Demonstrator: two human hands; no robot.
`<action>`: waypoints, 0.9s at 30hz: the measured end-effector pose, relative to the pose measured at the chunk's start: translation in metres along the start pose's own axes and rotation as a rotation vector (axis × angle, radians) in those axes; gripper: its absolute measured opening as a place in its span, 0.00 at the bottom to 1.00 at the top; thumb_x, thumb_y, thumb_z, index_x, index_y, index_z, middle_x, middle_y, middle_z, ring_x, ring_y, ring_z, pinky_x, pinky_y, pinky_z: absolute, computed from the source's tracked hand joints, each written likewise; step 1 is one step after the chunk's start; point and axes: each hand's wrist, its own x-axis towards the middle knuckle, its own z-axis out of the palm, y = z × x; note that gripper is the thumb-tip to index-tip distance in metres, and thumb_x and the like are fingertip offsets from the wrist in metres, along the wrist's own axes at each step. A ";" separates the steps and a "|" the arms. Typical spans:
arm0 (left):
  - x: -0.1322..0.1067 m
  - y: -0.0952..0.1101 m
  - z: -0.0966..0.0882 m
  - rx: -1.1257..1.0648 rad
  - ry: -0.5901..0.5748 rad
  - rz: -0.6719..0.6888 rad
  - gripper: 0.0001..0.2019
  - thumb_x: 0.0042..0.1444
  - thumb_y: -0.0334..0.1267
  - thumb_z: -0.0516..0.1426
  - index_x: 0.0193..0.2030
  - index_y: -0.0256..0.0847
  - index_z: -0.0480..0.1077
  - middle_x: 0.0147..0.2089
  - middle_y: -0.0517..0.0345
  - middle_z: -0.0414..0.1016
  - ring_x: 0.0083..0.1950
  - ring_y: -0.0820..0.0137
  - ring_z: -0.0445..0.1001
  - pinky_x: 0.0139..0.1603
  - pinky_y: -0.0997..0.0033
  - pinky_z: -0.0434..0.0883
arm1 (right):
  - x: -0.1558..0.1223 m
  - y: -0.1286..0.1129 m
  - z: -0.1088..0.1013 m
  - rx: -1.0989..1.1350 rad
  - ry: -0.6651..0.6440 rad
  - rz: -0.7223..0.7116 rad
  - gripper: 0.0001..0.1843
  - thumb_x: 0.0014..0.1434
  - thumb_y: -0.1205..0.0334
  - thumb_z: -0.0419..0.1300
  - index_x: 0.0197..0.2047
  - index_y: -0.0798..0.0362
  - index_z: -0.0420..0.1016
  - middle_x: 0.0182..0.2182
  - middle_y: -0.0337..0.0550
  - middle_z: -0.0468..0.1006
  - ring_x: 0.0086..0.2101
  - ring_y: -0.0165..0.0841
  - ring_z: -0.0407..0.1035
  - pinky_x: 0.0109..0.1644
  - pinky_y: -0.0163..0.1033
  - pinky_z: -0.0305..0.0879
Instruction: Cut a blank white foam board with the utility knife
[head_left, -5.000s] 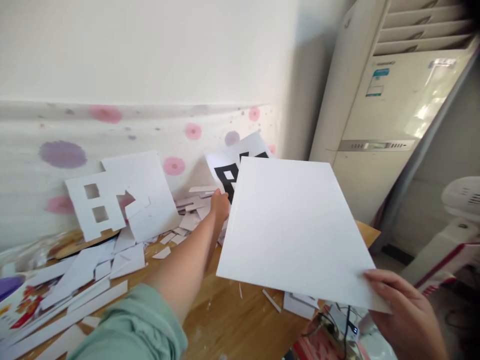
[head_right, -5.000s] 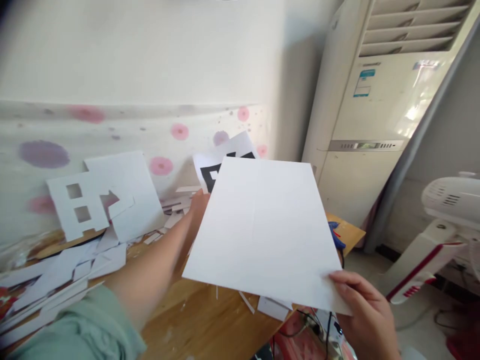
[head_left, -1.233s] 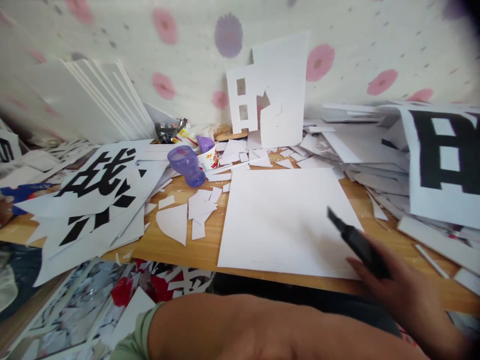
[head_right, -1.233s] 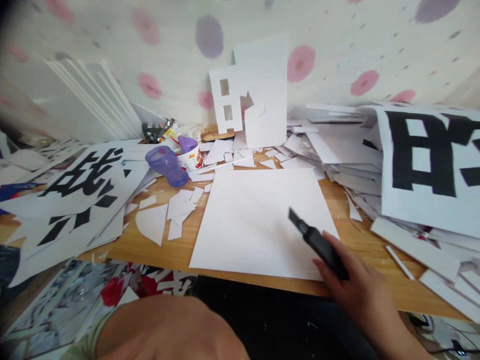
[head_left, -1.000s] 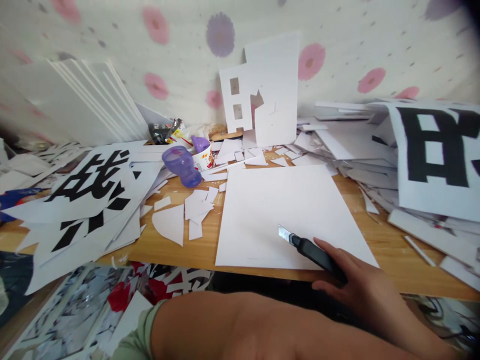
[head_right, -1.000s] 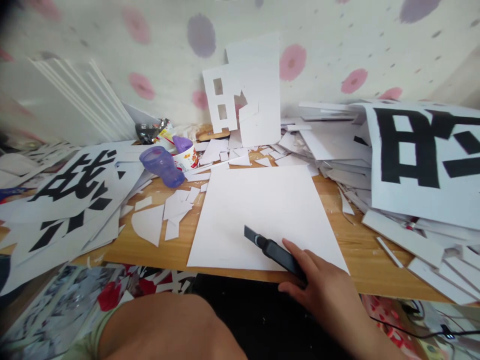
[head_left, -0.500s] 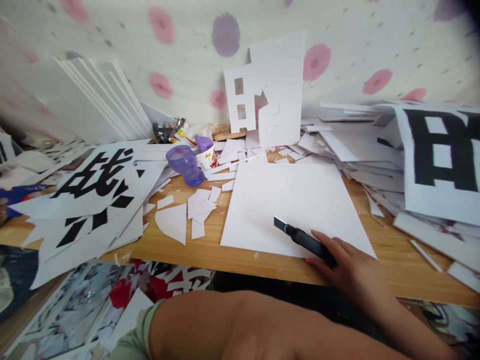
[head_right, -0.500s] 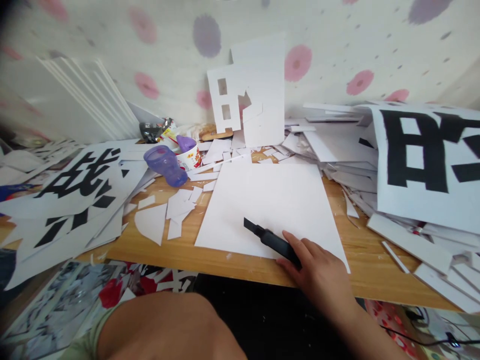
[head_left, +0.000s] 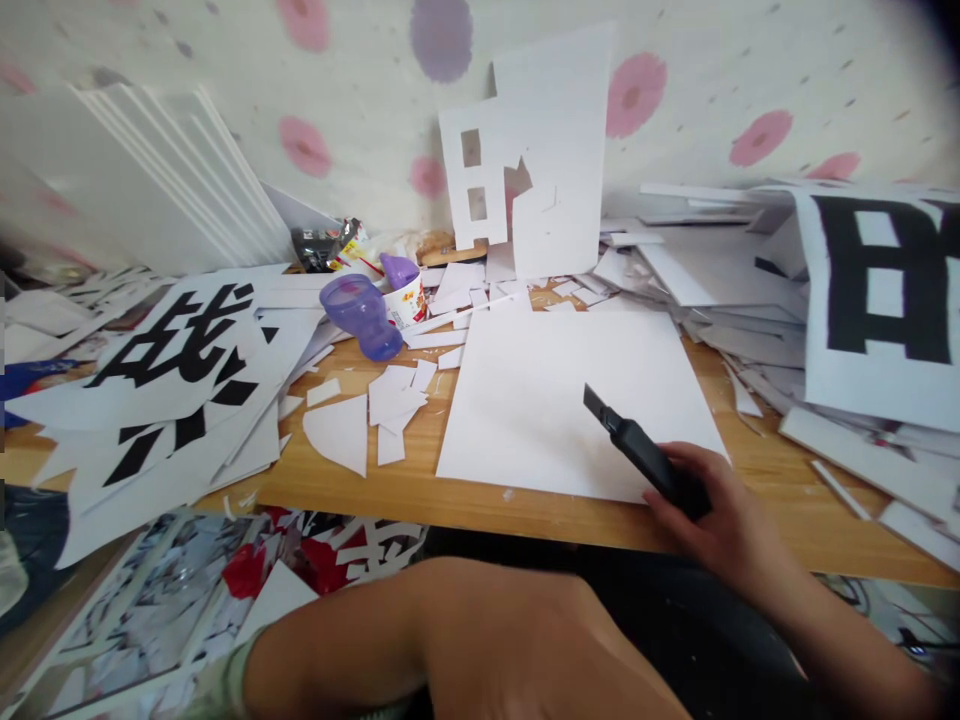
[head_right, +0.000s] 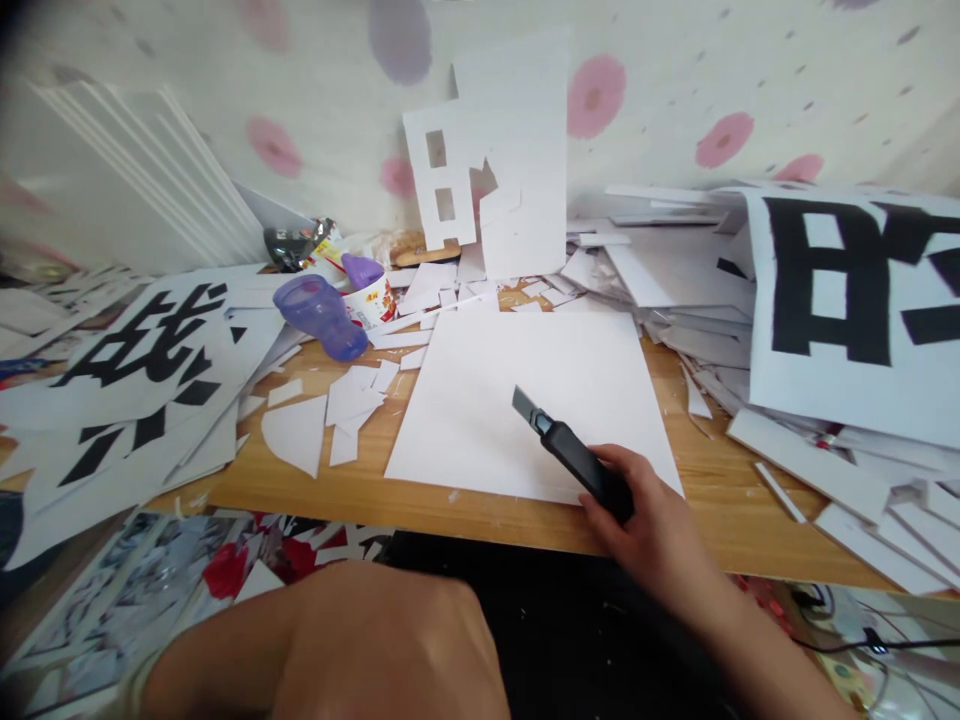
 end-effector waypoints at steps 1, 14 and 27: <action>-0.007 -0.001 -0.006 0.011 0.075 0.035 0.14 0.55 0.55 0.57 0.35 0.49 0.74 0.30 0.61 0.75 0.33 0.70 0.75 0.35 0.75 0.74 | 0.002 -0.001 -0.005 0.025 -0.032 -0.015 0.21 0.59 0.56 0.58 0.55 0.50 0.65 0.41 0.46 0.77 0.38 0.39 0.74 0.40 0.42 0.72; -0.114 -0.048 0.008 0.677 0.389 -0.540 0.19 0.55 0.45 0.60 0.51 0.38 0.70 0.56 0.43 0.72 0.61 0.52 0.66 0.64 0.45 0.59 | 0.068 -0.056 -0.029 -0.094 -0.543 -0.415 0.22 0.65 0.65 0.49 0.61 0.44 0.65 0.39 0.41 0.79 0.32 0.30 0.74 0.34 0.33 0.67; -0.111 -0.053 0.018 0.776 0.401 -0.565 0.24 0.42 0.32 0.64 0.49 0.43 0.71 0.55 0.48 0.75 0.59 0.51 0.68 0.65 0.42 0.53 | 0.078 -0.074 -0.026 -0.230 -0.621 -0.589 0.23 0.64 0.68 0.49 0.61 0.45 0.66 0.34 0.40 0.79 0.26 0.29 0.72 0.30 0.32 0.63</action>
